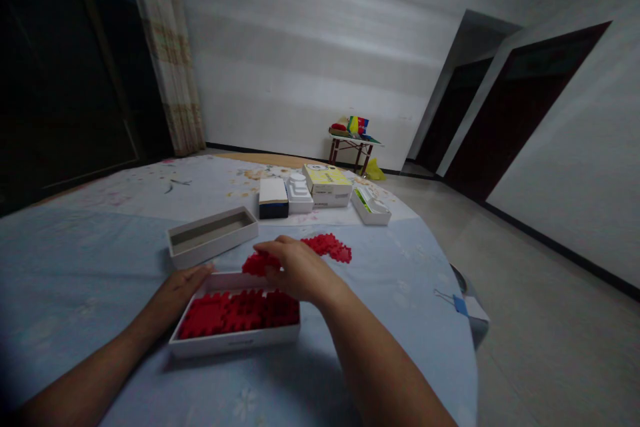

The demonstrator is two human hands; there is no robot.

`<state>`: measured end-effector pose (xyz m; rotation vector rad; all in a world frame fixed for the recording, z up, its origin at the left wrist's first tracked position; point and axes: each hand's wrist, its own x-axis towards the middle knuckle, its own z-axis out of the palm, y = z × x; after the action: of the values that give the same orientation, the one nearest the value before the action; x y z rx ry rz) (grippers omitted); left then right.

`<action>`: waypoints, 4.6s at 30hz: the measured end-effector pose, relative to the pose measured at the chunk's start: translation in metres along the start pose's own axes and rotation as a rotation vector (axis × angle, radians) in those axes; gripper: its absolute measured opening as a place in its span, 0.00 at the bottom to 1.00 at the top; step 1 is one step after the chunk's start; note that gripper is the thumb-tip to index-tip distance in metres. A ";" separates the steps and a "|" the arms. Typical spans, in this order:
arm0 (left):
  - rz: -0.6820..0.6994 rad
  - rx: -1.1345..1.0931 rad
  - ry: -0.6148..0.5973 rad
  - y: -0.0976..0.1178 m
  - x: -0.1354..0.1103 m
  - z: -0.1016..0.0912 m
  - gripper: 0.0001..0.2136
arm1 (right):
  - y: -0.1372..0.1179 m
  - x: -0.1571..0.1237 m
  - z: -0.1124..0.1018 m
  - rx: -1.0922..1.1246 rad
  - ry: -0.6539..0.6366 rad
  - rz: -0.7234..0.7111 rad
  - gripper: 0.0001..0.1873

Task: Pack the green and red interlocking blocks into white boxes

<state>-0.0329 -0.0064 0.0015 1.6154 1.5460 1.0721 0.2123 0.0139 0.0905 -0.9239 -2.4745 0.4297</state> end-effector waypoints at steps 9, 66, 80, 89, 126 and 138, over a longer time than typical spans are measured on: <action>0.004 -0.034 0.064 0.011 -0.005 0.000 0.20 | -0.021 0.025 0.040 -0.003 -0.119 -0.108 0.28; -0.040 -0.071 -0.108 0.000 0.006 -0.001 0.22 | 0.111 -0.007 0.035 -0.260 0.022 0.272 0.09; -0.017 -0.019 -0.095 -0.005 0.008 -0.001 0.21 | 0.121 -0.015 0.008 -0.367 0.291 0.586 0.24; 0.010 0.007 -0.060 -0.007 0.008 -0.001 0.20 | 0.122 -0.018 0.013 -0.441 0.103 0.840 0.24; -0.006 -0.189 -0.073 0.017 -0.004 -0.004 0.23 | 0.052 0.017 -0.019 -0.596 -0.100 0.260 0.21; -0.025 -0.203 -0.070 0.017 -0.003 -0.003 0.22 | -0.005 0.024 -0.002 -0.566 -0.542 -0.020 0.22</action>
<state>-0.0276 -0.0117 0.0179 1.4758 1.3614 1.1088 0.1951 0.0268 0.1014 -1.0998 -3.1883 -0.0592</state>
